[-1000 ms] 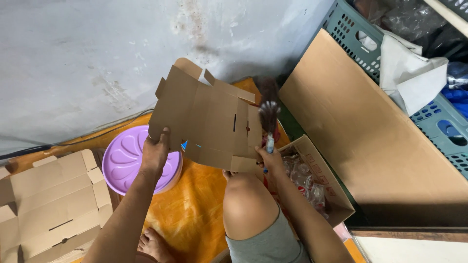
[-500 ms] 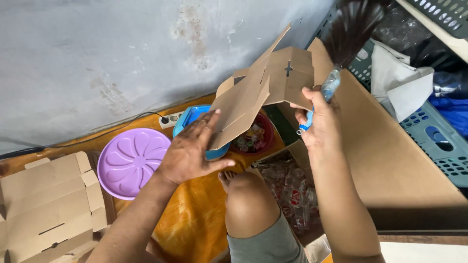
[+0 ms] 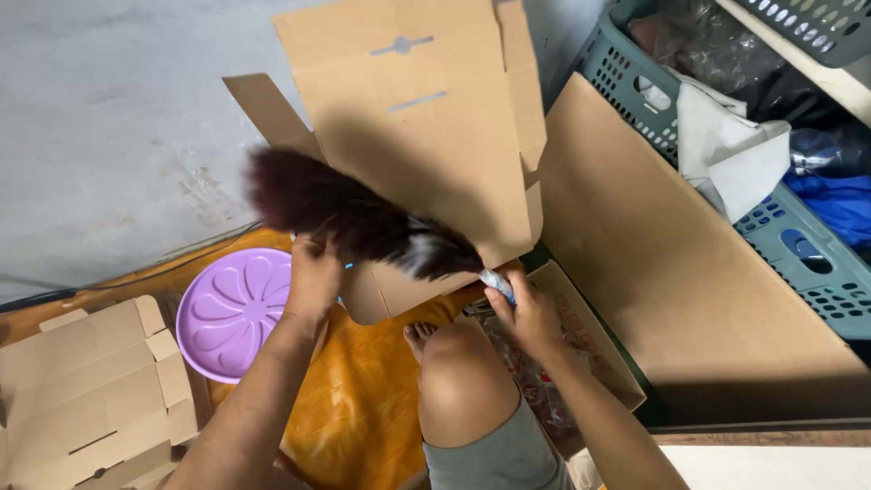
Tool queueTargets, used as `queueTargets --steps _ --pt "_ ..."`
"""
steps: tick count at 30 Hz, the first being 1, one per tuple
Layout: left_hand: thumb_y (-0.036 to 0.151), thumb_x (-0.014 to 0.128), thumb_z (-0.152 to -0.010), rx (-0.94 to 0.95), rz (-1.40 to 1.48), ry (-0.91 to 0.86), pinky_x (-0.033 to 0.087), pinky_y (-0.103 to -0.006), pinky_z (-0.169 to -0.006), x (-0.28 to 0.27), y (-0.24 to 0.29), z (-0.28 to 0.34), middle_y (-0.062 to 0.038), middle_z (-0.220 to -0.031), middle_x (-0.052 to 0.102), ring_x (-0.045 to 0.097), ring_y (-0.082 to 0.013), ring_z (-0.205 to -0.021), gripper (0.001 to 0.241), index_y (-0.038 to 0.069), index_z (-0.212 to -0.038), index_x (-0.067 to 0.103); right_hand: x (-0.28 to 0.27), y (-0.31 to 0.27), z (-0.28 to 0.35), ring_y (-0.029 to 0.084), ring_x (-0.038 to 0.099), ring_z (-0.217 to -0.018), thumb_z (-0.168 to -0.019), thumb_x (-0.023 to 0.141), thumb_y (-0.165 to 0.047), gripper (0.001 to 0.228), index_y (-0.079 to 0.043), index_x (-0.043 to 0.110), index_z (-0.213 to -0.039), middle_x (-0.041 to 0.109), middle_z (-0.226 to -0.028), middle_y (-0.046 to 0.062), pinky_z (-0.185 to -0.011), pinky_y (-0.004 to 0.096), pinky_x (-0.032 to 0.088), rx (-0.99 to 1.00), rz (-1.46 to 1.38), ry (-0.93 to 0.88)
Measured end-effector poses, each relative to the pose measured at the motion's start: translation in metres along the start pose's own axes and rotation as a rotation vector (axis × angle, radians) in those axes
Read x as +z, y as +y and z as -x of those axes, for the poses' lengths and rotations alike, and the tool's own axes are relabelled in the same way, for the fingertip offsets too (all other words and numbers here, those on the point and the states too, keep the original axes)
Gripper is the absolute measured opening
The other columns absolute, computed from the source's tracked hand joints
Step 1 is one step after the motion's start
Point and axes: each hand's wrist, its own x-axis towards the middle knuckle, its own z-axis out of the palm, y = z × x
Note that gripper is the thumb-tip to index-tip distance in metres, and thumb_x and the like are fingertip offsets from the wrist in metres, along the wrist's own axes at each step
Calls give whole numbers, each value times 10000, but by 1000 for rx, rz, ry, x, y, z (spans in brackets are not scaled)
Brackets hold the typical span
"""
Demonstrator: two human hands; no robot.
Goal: Folding a cardboard box and filling a plastic bag with snacks using tongs.
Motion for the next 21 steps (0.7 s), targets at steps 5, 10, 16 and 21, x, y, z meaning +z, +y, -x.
queueTargets --steps 5,10,16,21 --pt "373 628 -1016 -373 4 64 652 -400 -604 -14 -7 2 -113 -771 681 708 -220 -667 276 107 -1080 663 5 -9 10 480 520 -1336 -999 355 -741 870 7 448 -1433 531 -1407 352 -1108 558 418 717 -273 -226" --pt "310 601 -1011 -504 43 55 660 -513 -783 -28 -27 7 -233 -1135 693 748 -378 -950 466 -23 -1330 535 44 32 23 345 668 -715 -1070 463 -456 432 -70 612 -947 645 -749 224 -739 417 534 63 -325 -268" --pt "255 548 -1026 -541 53 110 671 -495 -737 -33 -30 7 -193 -1141 657 739 -348 -899 472 -22 -1399 466 94 57 3 434 727 -982 -1055 271 -668 681 -60 557 -1166 721 -990 279 -864 501 547 598 -65 -395" --pt "258 539 -1007 -533 27 79 688 -444 -718 -33 -27 6 -176 -1121 664 739 -304 -883 480 -22 -1393 490 59 3 -15 430 729 -927 -1037 379 -660 588 -109 582 -1011 743 -917 239 -823 514 555 395 -119 -512"
